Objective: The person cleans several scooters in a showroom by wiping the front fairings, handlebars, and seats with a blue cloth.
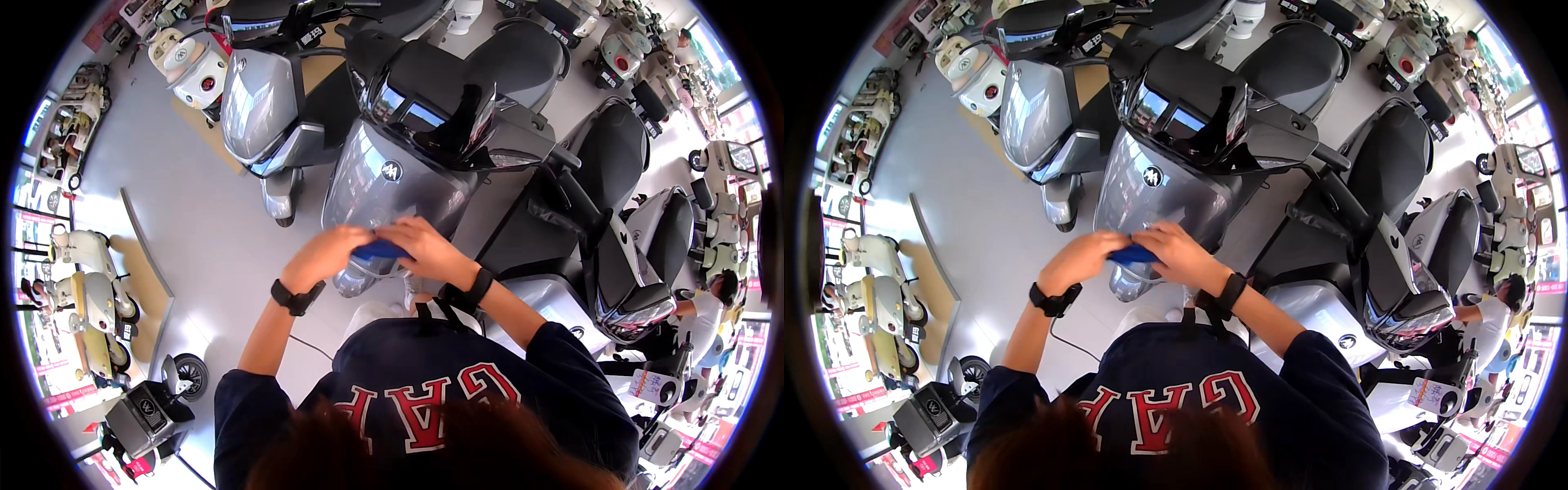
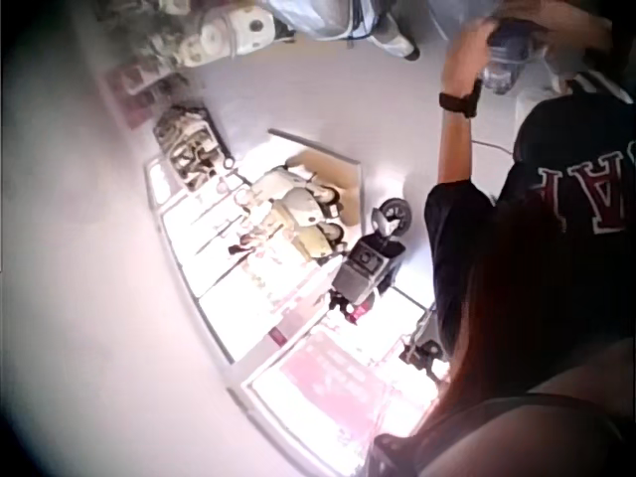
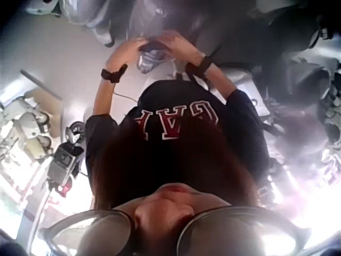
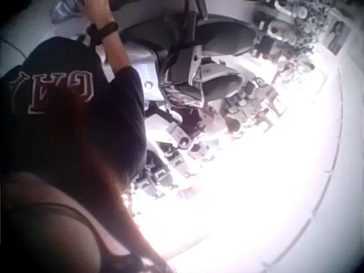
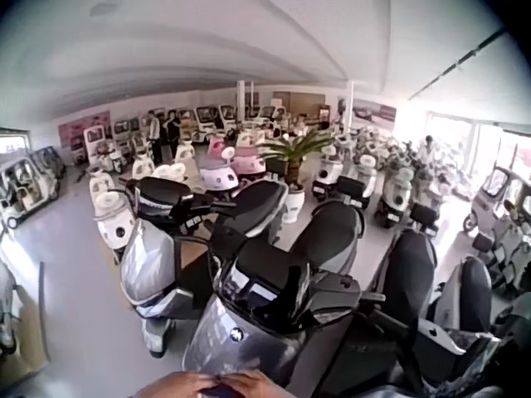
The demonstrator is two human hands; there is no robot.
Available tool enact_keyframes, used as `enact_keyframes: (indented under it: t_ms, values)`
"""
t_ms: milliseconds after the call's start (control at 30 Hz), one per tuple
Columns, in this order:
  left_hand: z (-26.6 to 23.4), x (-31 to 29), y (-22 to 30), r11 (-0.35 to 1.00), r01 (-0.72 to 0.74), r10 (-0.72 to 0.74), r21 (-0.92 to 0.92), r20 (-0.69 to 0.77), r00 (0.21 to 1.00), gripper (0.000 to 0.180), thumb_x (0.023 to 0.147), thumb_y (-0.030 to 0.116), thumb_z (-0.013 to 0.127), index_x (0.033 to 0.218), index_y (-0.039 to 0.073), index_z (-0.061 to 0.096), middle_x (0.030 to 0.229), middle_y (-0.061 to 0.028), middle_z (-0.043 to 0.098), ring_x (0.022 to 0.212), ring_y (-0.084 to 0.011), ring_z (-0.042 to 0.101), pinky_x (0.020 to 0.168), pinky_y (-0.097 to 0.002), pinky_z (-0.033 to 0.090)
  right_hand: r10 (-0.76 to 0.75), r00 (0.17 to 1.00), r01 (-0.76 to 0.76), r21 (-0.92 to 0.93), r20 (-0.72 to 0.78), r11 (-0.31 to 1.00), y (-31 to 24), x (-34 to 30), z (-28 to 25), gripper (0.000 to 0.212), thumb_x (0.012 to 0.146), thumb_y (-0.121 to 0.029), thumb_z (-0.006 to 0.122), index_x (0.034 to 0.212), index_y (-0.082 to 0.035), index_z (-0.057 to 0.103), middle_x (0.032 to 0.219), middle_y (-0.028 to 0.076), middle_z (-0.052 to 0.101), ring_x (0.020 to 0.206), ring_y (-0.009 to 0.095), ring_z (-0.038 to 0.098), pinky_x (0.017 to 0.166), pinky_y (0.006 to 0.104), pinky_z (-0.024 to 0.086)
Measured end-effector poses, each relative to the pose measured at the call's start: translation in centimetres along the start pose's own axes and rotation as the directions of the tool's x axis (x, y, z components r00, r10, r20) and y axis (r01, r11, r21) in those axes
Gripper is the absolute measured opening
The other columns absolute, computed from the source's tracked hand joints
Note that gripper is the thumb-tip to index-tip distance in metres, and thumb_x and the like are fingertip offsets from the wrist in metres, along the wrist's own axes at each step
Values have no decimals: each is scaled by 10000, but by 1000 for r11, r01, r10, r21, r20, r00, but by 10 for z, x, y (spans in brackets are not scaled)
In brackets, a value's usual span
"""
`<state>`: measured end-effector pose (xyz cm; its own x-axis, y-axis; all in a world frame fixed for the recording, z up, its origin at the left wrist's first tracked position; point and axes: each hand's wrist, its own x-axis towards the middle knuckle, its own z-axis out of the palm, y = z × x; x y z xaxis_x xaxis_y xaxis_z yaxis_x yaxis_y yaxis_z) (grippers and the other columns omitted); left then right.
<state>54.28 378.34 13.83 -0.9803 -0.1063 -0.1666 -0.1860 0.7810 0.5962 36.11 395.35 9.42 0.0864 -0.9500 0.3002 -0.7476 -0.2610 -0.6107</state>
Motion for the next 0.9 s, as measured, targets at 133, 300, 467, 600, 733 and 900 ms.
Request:
enact_keyframes:
  t_ms: [133,300,467,600,733,900]
  values:
    - [-68,71,56,874,-137,369,466,-454,811,546,794,-72,551,1292,121,665,1434,-34,577,1342,-289,514,1035,-438,467,-56,874,-111,-310,-483,944,-14,30,-99,707,672,-15,714,1366,-74,592,1459,68,553,1249,331,514,1051,441,402]
    - [-42,170,44,944,-222,329,243,-662,674,688,788,-115,535,1427,136,568,1499,-76,517,1436,-362,406,1164,-486,342,-12,777,-334,-427,-630,841,35,47,-121,780,700,23,664,1453,-128,529,1552,56,463,1410,337,416,1152,479,304]
    - [25,171,26,971,-202,233,129,-706,669,583,845,-57,519,1381,148,626,1510,-92,504,1458,-388,370,1205,-551,268,133,814,-404,-388,-565,829,49,7,-77,853,711,-4,696,1521,-143,467,1598,74,410,1475,350,353,1201,500,262]
    - [-6,166,25,960,-243,274,138,-641,718,577,847,-47,520,1374,162,633,1494,-79,524,1443,-375,398,1210,-572,249,157,830,-417,-409,-534,812,41,15,-92,858,715,-50,720,1527,-150,461,1603,71,405,1473,354,355,1202,498,274]
    - [-57,192,13,939,-300,333,168,-663,671,589,840,-60,508,1371,161,632,1471,-81,550,1429,-379,420,1205,-562,260,119,786,-463,-450,-607,764,44,67,-111,839,732,-100,705,1530,-143,451,1608,70,392,1472,353,346,1206,501,260]
    - [-96,214,-17,917,-385,331,103,-734,593,670,778,-158,449,1381,92,600,1488,-129,530,1453,-398,388,1205,-511,292,63,781,-454,-495,-622,741,47,128,-122,801,763,-157,688,1525,-116,445,1593,75,406,1459,334,360,1203,491,259]
